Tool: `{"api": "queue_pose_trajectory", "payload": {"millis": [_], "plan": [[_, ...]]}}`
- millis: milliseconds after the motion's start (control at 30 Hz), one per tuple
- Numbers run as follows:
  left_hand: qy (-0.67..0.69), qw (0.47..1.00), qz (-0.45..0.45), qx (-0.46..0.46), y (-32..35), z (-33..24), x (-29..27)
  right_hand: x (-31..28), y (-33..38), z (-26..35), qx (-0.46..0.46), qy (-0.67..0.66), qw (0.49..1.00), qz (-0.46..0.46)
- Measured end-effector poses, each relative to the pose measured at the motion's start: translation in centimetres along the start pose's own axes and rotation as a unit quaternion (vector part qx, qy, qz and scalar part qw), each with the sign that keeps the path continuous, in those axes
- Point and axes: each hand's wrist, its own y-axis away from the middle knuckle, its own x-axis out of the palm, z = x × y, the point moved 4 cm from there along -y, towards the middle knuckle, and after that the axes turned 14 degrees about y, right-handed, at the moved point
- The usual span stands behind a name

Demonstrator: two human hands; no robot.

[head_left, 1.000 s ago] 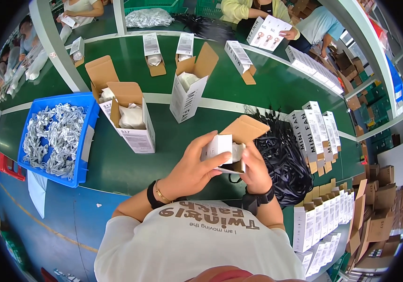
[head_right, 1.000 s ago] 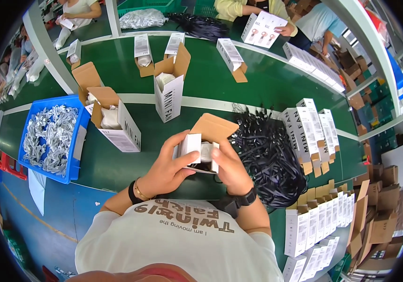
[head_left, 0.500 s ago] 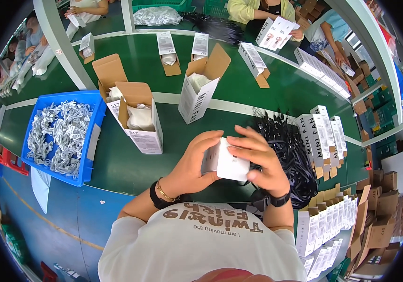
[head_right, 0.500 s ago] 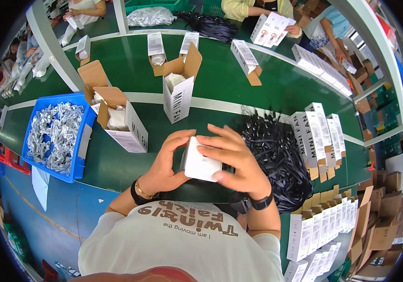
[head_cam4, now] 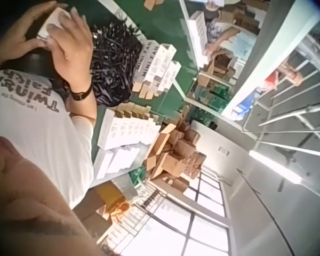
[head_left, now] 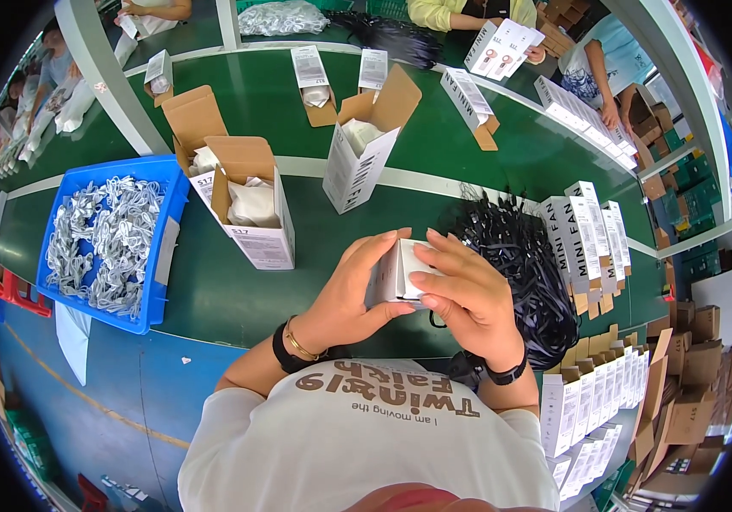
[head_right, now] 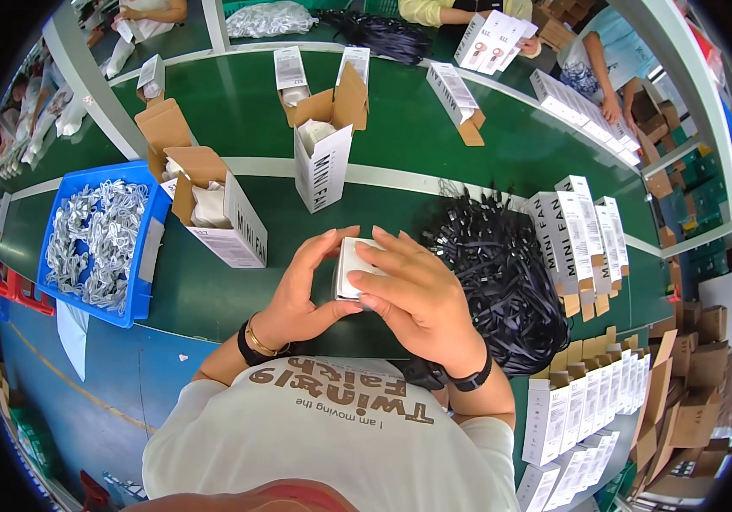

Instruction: The person assembles product packaging by folding the bottom flaps of a box, inserting a lanyard and a charging cable, and then closing the top flap before setting it aside.

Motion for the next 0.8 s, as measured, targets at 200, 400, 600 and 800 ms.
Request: {"api": "queue_pose_trajectory", "payload": {"millis": [200,400,600,800], "plan": [[0.005,1.0,-0.001,-0.002,0.2,0.0,0.0,-0.1,0.4,0.6,-0.012,0.037,0.999,-0.023],[-0.004,1.0,0.005,-0.002,0.0,0.1,-0.1,0.2,0.3,0.1,-0.001,0.02,0.999,-0.042],[-0.002,1.0,-0.008,-0.005,0.2,0.1,-0.1,0.4,0.3,0.4,-0.045,0.066,0.996,-0.035],[-0.037,0.998,0.004,0.056,0.1,-0.2,0.0,0.5,1.4,0.7,-0.055,0.081,0.995,-0.033]]}}
